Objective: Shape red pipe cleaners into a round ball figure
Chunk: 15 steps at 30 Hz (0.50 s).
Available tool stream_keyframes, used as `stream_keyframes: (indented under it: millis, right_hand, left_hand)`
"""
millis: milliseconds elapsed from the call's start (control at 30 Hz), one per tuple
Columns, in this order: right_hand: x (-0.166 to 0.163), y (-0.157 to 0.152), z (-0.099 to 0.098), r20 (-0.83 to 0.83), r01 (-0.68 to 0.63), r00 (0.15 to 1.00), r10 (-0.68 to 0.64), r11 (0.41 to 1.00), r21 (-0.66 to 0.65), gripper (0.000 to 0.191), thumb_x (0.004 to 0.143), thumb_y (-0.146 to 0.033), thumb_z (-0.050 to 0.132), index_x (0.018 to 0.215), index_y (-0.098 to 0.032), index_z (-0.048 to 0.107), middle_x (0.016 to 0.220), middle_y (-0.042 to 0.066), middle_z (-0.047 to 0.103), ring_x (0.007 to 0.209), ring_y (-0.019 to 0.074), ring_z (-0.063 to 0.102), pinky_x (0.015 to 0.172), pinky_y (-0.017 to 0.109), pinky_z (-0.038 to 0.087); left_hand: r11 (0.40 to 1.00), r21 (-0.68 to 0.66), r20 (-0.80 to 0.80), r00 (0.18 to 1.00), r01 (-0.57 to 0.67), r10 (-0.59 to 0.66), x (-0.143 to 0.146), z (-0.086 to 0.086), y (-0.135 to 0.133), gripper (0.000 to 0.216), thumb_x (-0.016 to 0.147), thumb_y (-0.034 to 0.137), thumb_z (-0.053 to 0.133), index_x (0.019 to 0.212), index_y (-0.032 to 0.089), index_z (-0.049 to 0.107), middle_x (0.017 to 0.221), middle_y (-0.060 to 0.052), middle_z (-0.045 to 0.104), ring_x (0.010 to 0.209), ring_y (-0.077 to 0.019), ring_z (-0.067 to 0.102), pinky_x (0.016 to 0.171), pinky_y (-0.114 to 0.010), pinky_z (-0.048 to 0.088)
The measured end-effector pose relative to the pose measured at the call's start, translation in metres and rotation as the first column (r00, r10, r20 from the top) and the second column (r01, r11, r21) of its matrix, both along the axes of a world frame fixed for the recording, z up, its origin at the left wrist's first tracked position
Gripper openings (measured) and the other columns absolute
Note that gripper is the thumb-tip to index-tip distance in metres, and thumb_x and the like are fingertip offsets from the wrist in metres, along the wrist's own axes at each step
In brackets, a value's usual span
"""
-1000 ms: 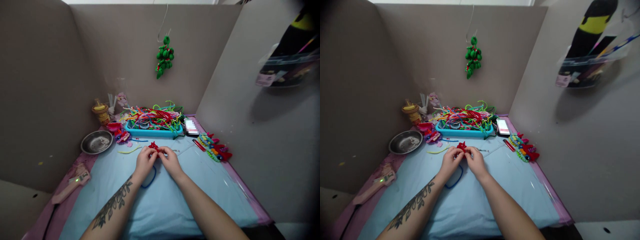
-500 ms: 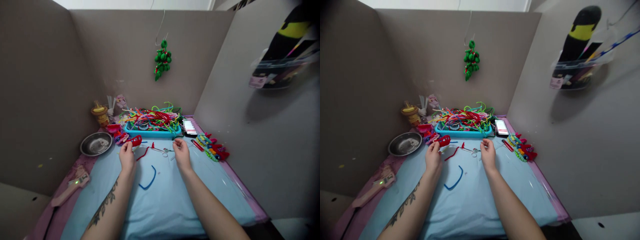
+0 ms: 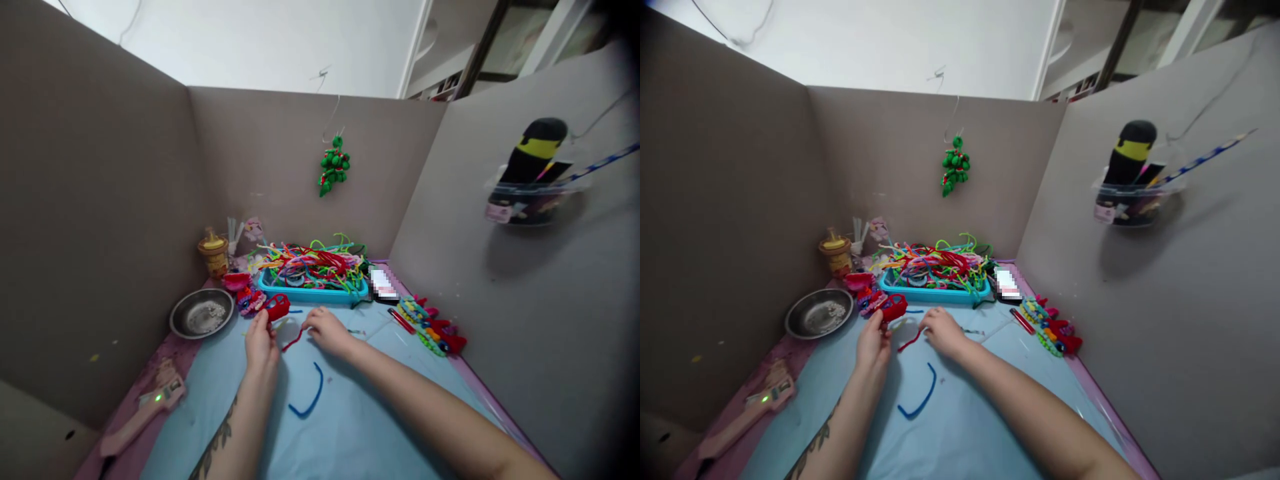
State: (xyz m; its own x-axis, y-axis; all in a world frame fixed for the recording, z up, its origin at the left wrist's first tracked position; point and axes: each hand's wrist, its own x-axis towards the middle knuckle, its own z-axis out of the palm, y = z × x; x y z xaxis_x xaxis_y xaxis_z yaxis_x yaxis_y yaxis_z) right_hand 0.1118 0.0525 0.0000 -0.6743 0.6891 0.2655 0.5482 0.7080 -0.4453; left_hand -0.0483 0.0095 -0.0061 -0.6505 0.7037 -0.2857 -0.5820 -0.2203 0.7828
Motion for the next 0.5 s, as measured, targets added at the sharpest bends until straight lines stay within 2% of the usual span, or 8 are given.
stream_keyframes:
  millis: [67,133,200,267,367,433,500]
  right_hand:
    - [-0.019,0.003,-0.013,0.167,-0.065,0.984,0.059,0.997,0.031,0.021,0.075,-0.016,0.063,0.094,-0.022,0.066,0.100,0.006,0.060,0.100,0.0221,0.049,0.084,0.035,0.037]
    - [-0.031,0.003,-0.018,0.286,-0.070,0.956,0.063,0.997,0.016,0.017,0.076,-0.023,0.065,0.092,-0.022,0.066,0.101,0.007,0.058,0.100,0.0238,0.047,0.080,0.035,0.037]
    - [-0.034,0.002,-0.015,0.339,-0.077,0.938,0.068,0.997,0.014,0.010,0.078,-0.026,0.063,0.087,-0.021,0.065,0.099,0.007,0.058,0.099,0.0246,0.046,0.079,0.036,0.037]
    - [-0.027,-0.003,-0.008,0.337,-0.099,0.939,0.075,0.994,0.052,0.007,0.081,-0.023,0.058,0.084,-0.019,0.064,0.096,0.009,0.058,0.097,0.0246,0.047,0.082,0.037,0.036]
    - [-0.006,-0.017,0.006,0.229,-0.044,0.973,0.016,0.992,0.116,0.010,0.080,-0.013,0.052,0.082,-0.018,0.060,0.089,0.008,0.061,0.092,0.0230,0.051,0.084,0.037,0.036]
    - [0.010,-0.027,0.013,0.113,0.011,0.994,-0.016,0.999,0.043,0.014,0.079,-0.009,0.049,0.079,-0.019,0.058,0.075,0.004,0.061,0.079,0.0199,0.055,0.079,0.034,0.039]
    - [0.021,-0.035,0.015,-0.127,0.079,0.988,-0.090,0.993,-0.093,0.012,0.081,-0.013,0.046,0.082,-0.021,0.056,0.072,0.001,0.061,0.071,0.0176,0.056,0.070,0.030,0.042]
  left_hand:
    - [1.000,0.014,-0.019,1.000,0.002,-0.002,-0.001,0.001,-0.001,0.031,0.059,0.035,0.071,0.078,0.015,0.058,0.056,0.005,0.051,0.044,-0.0053,0.040,0.041,-0.017,0.025]
    - [1.000,0.024,-0.050,0.999,0.012,-0.011,-0.001,0.002,-0.002,0.034,0.058,0.039,0.072,0.078,0.015,0.058,0.058,0.005,0.053,0.046,-0.0062,0.042,0.042,-0.018,0.027]
    - [0.999,0.031,-0.080,0.997,0.016,-0.014,0.000,0.004,-0.003,0.036,0.057,0.041,0.073,0.079,0.015,0.059,0.063,0.003,0.056,0.050,-0.0073,0.046,0.045,-0.019,0.030]
    - [0.999,0.040,-0.187,0.982,0.009,-0.001,0.000,0.004,-0.004,0.035,0.061,0.042,0.070,0.079,0.015,0.060,0.069,0.001,0.059,0.057,-0.0094,0.050,0.051,-0.020,0.035]
    - [0.999,0.040,-0.468,0.884,0.010,0.010,0.000,0.003,-0.007,0.029,0.070,0.042,0.063,0.081,0.015,0.061,0.073,-0.001,0.060,0.067,-0.0125,0.053,0.061,-0.023,0.041]
    - [1.000,0.009,-0.629,0.777,0.020,-0.010,0.003,0.003,-0.009,0.025,0.074,0.040,0.059,0.081,0.016,0.063,0.074,-0.002,0.060,0.069,-0.0141,0.054,0.065,-0.026,0.042]
    - [0.999,-0.025,-0.759,0.649,0.046,-0.049,0.009,0.002,-0.011,0.021,0.076,0.037,0.057,0.078,0.017,0.064,0.074,-0.002,0.060,0.071,-0.0157,0.054,0.067,-0.027,0.042]
